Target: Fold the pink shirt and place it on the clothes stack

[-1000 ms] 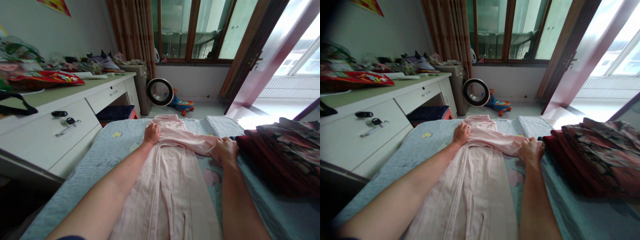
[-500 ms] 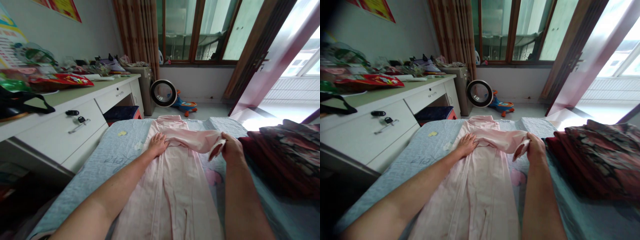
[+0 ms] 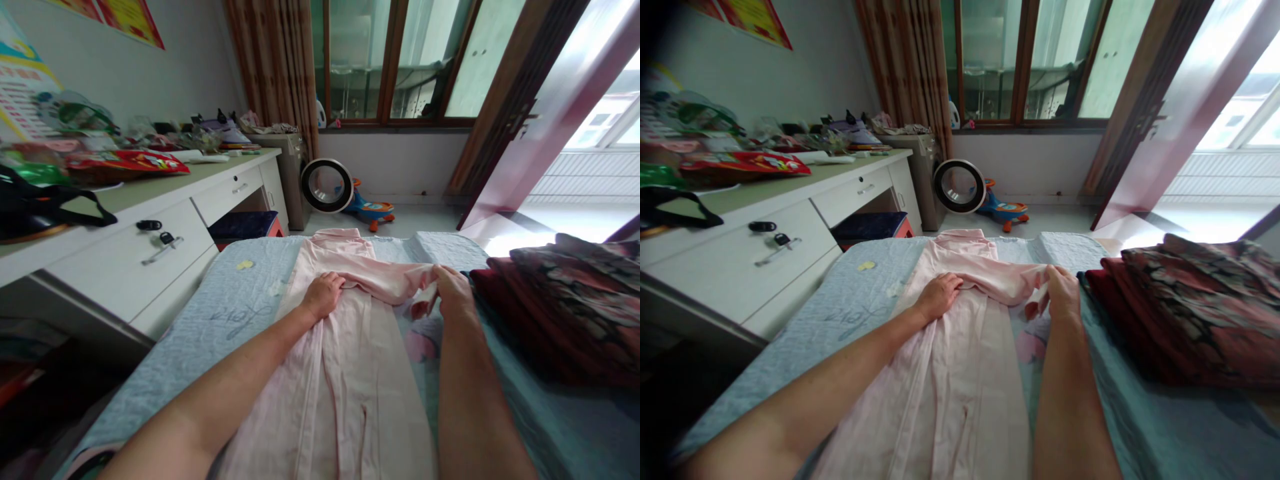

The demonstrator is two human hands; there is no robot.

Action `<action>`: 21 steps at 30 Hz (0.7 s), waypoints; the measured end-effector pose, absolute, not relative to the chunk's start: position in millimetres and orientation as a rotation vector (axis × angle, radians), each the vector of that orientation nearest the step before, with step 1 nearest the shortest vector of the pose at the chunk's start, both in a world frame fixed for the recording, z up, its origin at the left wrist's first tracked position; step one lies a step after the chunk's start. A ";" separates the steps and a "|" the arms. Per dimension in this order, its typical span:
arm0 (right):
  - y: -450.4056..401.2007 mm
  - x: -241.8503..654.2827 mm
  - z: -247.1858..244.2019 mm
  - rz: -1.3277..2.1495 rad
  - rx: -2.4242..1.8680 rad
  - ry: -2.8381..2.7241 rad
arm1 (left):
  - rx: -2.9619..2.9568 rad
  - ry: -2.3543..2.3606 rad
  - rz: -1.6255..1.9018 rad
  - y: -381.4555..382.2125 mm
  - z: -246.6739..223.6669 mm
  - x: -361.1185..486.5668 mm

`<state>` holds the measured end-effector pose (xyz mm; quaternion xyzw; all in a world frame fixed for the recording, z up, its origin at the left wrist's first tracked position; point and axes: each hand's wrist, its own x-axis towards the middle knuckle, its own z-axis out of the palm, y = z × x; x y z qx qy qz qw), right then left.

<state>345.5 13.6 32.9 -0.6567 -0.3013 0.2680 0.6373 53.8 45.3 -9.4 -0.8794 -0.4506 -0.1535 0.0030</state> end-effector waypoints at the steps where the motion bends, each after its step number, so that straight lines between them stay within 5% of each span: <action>1: 13.4 347.0 32.2 0.625 -1.508 -0.685 | -2.757 -1.416 -0.471 47.8 -8.6 55.4; 10: 15.2 361.1 21.0 0.645 -1.440 -0.596 | -2.659 -1.625 -0.702 58.9 4.5 55.0; 21: 12.9 354.5 25.2 0.501 -1.571 -0.733 | -2.963 -1.394 -0.586 45.2 12.6 72.4</action>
